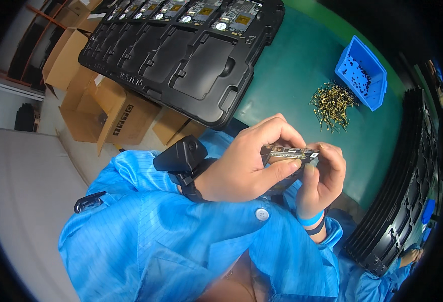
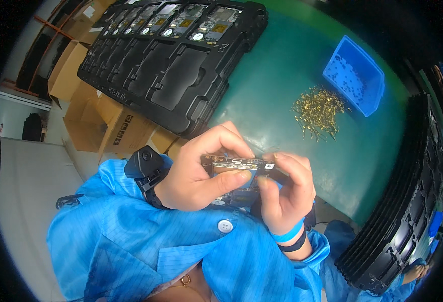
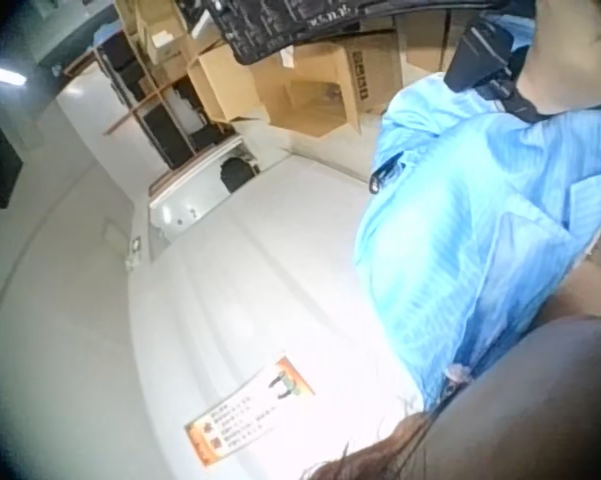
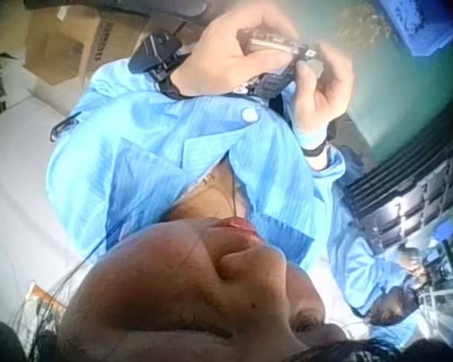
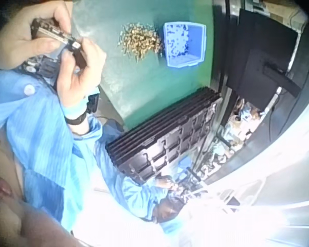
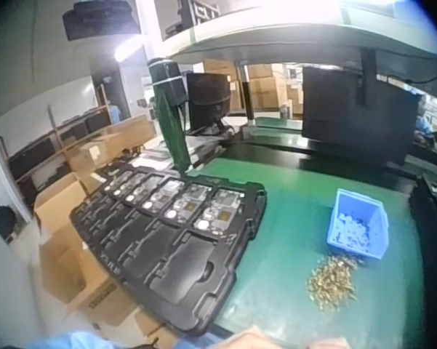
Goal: Manually assembling small parts onto a circuit board and placing them into a tray.
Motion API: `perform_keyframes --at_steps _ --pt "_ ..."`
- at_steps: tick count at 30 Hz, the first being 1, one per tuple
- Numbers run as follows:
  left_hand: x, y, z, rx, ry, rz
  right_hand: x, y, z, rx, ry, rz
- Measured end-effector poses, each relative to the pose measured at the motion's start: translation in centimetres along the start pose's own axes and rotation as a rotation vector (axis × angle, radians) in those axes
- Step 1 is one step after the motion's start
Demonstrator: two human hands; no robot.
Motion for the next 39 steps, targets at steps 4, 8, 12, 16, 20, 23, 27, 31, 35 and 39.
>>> perform_keyframes --at_steps 4,8,12,16,20,23,27,31,35,39 --pt "0.1 -0.3 -0.2 -0.01 -0.036 -0.006 0.1 0.7 0.2 0.133 -0.021 -0.103" --pt "0.7 -0.3 -0.2 -0.023 -0.078 -0.073 -1.2 0.7 0.0 0.109 0.127 0.077" --pt "0.8 -0.3 -0.2 -0.012 -0.103 -0.078 -2.2 0.5 0.1 0.081 0.205 0.259" --pt "1.0 -0.3 -0.2 -0.006 -0.122 -0.093 -2.8 0.5 0.2 0.08 0.251 0.356" --pt "1.1 -0.3 -0.2 0.0 -0.117 -0.111 -3.2 0.2 0.4 0.075 0.285 0.394" --pt "1.0 -0.3 -0.2 0.004 -0.11 -0.119 -3.3 0.2 0.5 0.069 0.301 0.397" --pt "1.1 -0.3 -0.2 0.002 -0.103 -0.115 -3.5 0.3 0.7 0.089 0.313 0.417" --pt "1.1 -0.2 -0.1 0.011 -0.1 -0.119 -3.6 0.3 0.8 0.073 0.323 0.421" --pt "1.2 -0.3 0.0 0.012 -0.106 -0.108 -3.6 0.4 0.9 0.073 0.334 0.403" --pt "1.2 -0.2 0.1 0.027 -0.097 -0.098 -3.7 0.3 1.0 0.07 0.358 0.426"
Point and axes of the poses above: each hand's wrist, its own z-axis away from the middle knuckle, its own y-axis out of the back of the hand, x = y × z, the point moved 9 cm from there along -z, towards the middle knuckle, and after that the axes turned 9 degrees about x, right-handed, at the moved point
